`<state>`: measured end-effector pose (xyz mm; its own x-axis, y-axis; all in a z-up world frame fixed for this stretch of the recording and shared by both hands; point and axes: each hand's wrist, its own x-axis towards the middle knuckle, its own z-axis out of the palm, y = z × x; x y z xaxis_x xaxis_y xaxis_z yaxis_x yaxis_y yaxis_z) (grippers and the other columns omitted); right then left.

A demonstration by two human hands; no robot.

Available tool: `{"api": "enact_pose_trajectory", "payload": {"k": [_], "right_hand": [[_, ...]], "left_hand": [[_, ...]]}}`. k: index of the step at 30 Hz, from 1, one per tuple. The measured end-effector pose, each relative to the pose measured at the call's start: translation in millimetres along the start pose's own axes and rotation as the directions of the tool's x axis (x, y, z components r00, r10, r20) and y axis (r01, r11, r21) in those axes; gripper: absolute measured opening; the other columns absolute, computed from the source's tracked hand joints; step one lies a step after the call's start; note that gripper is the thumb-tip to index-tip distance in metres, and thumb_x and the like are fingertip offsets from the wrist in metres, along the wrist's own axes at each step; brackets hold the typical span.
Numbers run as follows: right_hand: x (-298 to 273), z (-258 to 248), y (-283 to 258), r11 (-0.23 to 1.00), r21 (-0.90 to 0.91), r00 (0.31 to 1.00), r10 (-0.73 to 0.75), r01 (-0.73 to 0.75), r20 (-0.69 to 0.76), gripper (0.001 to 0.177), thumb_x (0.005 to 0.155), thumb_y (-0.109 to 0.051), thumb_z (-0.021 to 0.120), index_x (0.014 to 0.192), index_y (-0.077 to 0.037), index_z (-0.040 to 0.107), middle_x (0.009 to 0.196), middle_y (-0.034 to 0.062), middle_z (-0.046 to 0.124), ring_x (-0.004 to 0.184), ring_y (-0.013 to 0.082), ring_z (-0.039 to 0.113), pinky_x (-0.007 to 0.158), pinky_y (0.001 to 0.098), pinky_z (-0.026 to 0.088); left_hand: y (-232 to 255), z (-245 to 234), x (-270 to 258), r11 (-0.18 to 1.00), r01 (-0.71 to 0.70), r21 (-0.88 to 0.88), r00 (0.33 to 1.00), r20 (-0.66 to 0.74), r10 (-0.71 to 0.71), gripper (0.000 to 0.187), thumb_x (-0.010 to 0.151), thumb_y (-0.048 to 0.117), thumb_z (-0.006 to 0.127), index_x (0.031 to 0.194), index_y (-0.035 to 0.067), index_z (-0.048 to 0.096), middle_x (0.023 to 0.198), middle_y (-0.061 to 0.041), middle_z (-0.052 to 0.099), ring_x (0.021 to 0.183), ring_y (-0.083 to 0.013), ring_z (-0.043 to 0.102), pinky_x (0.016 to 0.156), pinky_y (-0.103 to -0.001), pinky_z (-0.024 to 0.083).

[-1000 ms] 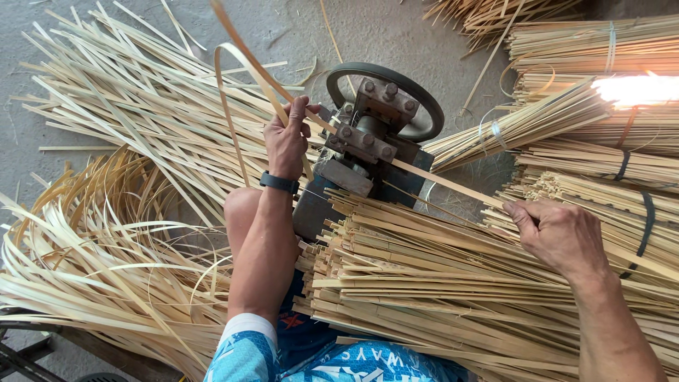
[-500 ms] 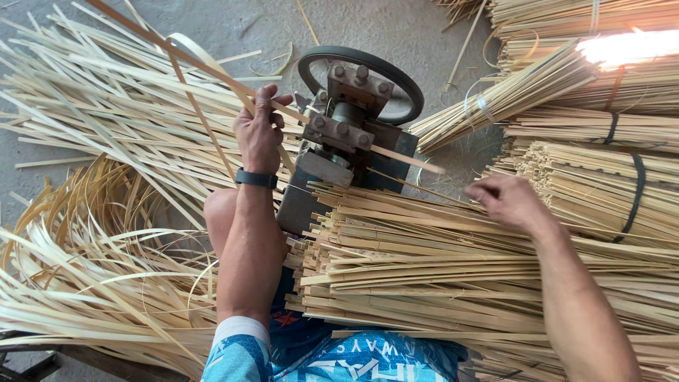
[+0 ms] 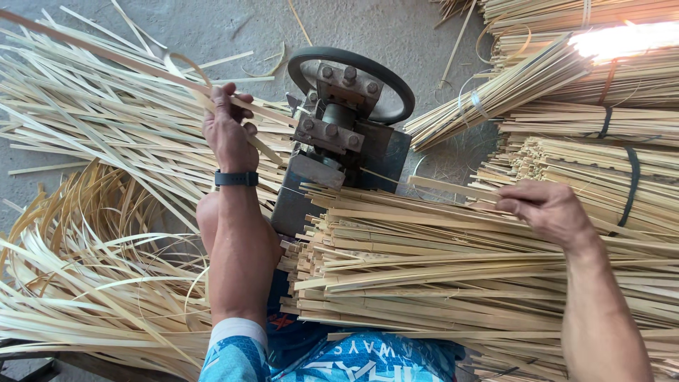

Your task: The person sits on the floor and feeds long bamboo strips into a powered splitting machine. The strips are processed one at a time, and the resulting thinner strips are collected in a growing pile on the floor.

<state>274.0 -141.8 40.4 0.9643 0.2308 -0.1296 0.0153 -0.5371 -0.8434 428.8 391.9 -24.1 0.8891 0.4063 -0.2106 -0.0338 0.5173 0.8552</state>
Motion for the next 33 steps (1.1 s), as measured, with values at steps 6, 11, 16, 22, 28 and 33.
{"api": "enact_pose_trajectory", "payload": {"k": [6, 11, 16, 22, 28, 33], "right_hand": [[4, 6, -77, 0.816, -0.554, 0.959, -0.265, 0.166, -0.103, 0.021, 0.091, -0.026, 0.078, 0.106, -0.012, 0.081, 0.075, 0.0021, 0.072, 0.057, 0.0112, 0.062, 0.050, 0.0264, 0.051], [40, 46, -77, 0.629, -0.757, 0.967, -0.253, 0.178, 0.018, 0.023, 0.097, -0.035, 0.073, 0.106, -0.016, 0.082, 0.067, 0.0024, 0.070, 0.045, 0.0087, 0.055, 0.034, 0.0227, 0.046], [74, 99, -76, 0.619, -0.760, 0.973, -0.218, 0.197, 0.075, 0.027, 0.098, -0.033, 0.070, 0.117, -0.017, 0.081, 0.062, 0.0063, 0.069, 0.040, 0.0138, 0.055, 0.032, 0.0257, 0.047], [86, 101, -97, 0.743, -0.668, 1.000, -0.003, 0.020, 0.026, 0.034, 0.098, -0.043, 0.067, 0.099, -0.011, 0.081, 0.070, 0.0082, 0.072, 0.055, 0.0189, 0.066, 0.056, 0.0381, 0.059], [83, 85, -105, 0.735, -0.651, 0.972, 0.234, -0.187, -0.015, 0.044, 0.095, -0.052, 0.065, 0.100, -0.012, 0.082, 0.060, 0.0070, 0.071, 0.053, 0.0221, 0.069, 0.063, 0.0415, 0.058], [79, 78, -93, 0.709, -0.640, 0.940, 0.335, -0.296, -0.063, 0.045, 0.096, -0.054, 0.064, 0.101, -0.013, 0.082, 0.053, 0.0096, 0.069, 0.048, 0.0210, 0.067, 0.060, 0.0405, 0.058]], "left_hand": [[10, -1, -3, 0.979, -0.054, -0.196, 0.998, -0.027, 0.050, 0.045, 0.099, 0.046, 0.060, 0.122, 0.007, 0.057, 0.068, 0.002, 0.053, 0.056, -0.0099, 0.052, 0.045, -0.026, 0.047], [10, -8, -4, 0.986, 0.116, -0.117, 0.993, 0.026, -0.114, 0.056, 0.094, 0.049, 0.071, 0.128, 0.006, 0.063, 0.065, 0.002, 0.054, 0.046, -0.0054, 0.041, 0.039, -0.020, 0.035], [-1, -6, -8, 0.976, 0.194, -0.096, 0.979, 0.081, -0.187, 0.049, 0.093, 0.042, 0.077, 0.121, 0.004, 0.065, 0.074, 0.000, 0.060, 0.051, -0.0037, 0.046, 0.040, -0.018, 0.035], [-6, 2, -19, 0.992, 0.122, -0.022, 0.980, 0.158, -0.117, 0.045, 0.090, 0.034, 0.082, 0.120, 0.004, 0.067, 0.093, -0.001, 0.068, 0.058, -0.0017, 0.051, 0.044, -0.017, 0.039], [-9, 12, -19, 0.991, 0.133, 0.018, 0.976, 0.170, -0.134, 0.038, 0.098, 0.033, 0.073, 0.114, -0.001, 0.066, 0.100, -0.012, 0.076, 0.050, -0.0024, 0.043, 0.039, -0.019, 0.034], [-9, 14, -16, 0.994, 0.105, 0.015, 0.979, 0.177, -0.106, 0.037, 0.103, 0.033, 0.060, 0.117, 0.000, 0.067, 0.096, -0.013, 0.077, 0.045, -0.0027, 0.042, 0.036, -0.019, 0.034]]}}
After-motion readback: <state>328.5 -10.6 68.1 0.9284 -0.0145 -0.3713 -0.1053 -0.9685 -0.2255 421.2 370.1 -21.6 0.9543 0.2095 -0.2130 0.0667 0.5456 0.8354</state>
